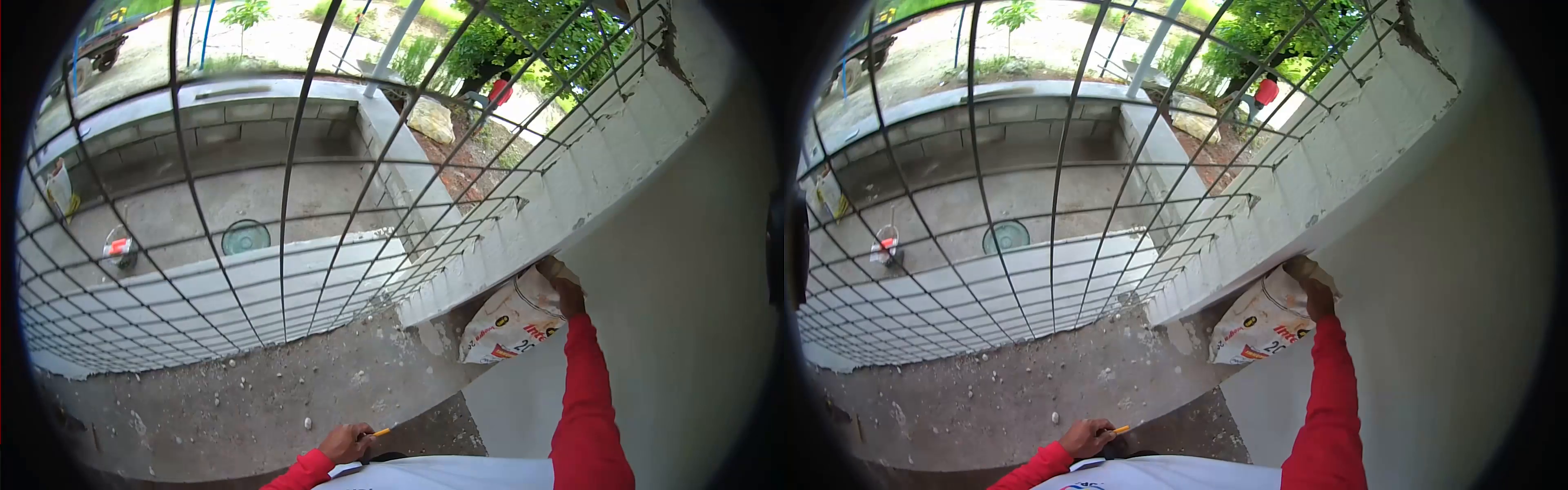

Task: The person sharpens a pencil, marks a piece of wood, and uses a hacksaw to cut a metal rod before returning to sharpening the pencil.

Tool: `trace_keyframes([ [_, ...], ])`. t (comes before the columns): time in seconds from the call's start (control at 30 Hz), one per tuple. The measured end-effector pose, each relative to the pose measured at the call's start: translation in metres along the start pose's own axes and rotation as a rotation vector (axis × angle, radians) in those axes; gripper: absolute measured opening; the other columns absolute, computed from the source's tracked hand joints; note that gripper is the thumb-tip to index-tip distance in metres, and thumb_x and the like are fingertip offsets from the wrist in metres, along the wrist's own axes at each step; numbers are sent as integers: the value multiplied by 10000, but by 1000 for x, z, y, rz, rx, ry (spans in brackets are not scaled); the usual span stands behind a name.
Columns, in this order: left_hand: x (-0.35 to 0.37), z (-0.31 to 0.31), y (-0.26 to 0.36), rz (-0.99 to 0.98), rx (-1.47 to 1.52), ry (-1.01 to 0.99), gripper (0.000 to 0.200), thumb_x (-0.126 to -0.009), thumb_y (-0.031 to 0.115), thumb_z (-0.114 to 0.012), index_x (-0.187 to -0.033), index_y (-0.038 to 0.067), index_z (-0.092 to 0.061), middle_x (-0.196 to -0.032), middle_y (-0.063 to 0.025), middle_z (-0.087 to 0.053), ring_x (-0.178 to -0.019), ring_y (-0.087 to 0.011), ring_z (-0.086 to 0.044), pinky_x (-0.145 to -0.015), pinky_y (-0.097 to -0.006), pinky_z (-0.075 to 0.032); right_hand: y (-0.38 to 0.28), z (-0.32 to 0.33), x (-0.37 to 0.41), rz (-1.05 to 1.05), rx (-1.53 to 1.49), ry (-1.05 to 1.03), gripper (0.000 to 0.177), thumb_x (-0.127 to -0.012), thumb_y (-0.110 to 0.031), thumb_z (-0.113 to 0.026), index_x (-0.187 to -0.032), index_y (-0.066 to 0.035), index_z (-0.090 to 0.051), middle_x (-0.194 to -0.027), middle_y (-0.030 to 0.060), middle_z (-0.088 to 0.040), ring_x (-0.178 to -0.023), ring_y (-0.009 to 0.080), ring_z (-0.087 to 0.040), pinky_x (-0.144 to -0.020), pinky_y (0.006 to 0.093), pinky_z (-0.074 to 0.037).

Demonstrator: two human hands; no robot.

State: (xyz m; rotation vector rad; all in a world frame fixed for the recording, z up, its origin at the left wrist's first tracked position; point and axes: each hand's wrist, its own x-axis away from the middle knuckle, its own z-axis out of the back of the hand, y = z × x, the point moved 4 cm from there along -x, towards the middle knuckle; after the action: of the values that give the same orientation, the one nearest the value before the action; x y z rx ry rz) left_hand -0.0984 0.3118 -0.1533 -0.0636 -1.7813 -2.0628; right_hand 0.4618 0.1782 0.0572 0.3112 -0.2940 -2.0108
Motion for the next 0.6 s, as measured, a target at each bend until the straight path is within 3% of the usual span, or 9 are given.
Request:
trace_keyframes([
  [0.07, -4, 14, 4, -3, 22, 65, 236, -857, 235, -597, -966, 38, -668, -745, -183, -649, -674, -316, -643, -607, -389, -488, 22, -34, -20, -61, 365, -660, 287, -857, -212, -545, -1068, -57, -663, -1053, 201, -647, -981, 329, -631, -868, 396, -491],
  [0.13, -2, 28, 8, -6, -18, 146, 223, -849, 227, -612, -945, 34, -669, -711, -165, -636, -631, -294, -624, -573, -382, -468, 27, -50, -18, -85, 387, -890, 293, -852, -217, -550, -1073, -60, -660, -1060, 200, -645, -986, 326, -628, -871, 394, -489],
  [0.23, 3, 36, -4, -1, -60, 271, 206, -837, 214, -630, -914, 26, -664, -659, -140, -606, -576, -260, -589, -534, -363, -441, 19, -63, -35, -98, 258, -879, 302, -844, -224, -557, -1082, -65, -655, -1069, 198, -642, -994, 320, -624, -876, 393, -485],
  [0.33, 10, 38, -2, 97, -66, 328, 238, -827, 253, -623, -935, 47, -674, -715, -178, -641, -655, -315, -646, -586, -388, -486, -1, -74, -54, -88, 100, -824, 313, -837, -231, -564, -1091, -71, -651, -1079, 196, -638, -1002, 315, -621, -881, 391, -480],
  [0.47, 14, 20, 10, 94, -107, 497, 197, -813, 206, -635, -875, 21, -659, -687, -166, -634, -607, -278, -636, -555, -365, -477, -17, -120, -1, -112, -129, -848, 328, -827, -241, -574, -1102, -77, -645, -1091, 194, -634, -1013, 308, -615, -887, 389, -475],
  [0.53, 13, 4, 21, 177, -7, 520, 161, -819, 162, -627, -873, 12, -646, -647, -145, -616, -556, -221, -601, -528, -325, -457, -17, -149, 28, -138, -256, -882, 336, -822, -246, -579, -1108, -81, -642, -1098, 193, -632, -1018, 305, -613, -890, 388, -472],
  [0.6, 8, -22, 28, 134, 10, 569, 134, -832, 125, -608, -887, 7, -639, -634, -124, -608, -544, -175, -571, -518, -295, -439, -21, -170, 47, -174, -392, -889, 344, -817, -251, -584, -1113, -84, -639, -1104, 192, -630, -1024, 302, -610, -894, 386, -469],
])
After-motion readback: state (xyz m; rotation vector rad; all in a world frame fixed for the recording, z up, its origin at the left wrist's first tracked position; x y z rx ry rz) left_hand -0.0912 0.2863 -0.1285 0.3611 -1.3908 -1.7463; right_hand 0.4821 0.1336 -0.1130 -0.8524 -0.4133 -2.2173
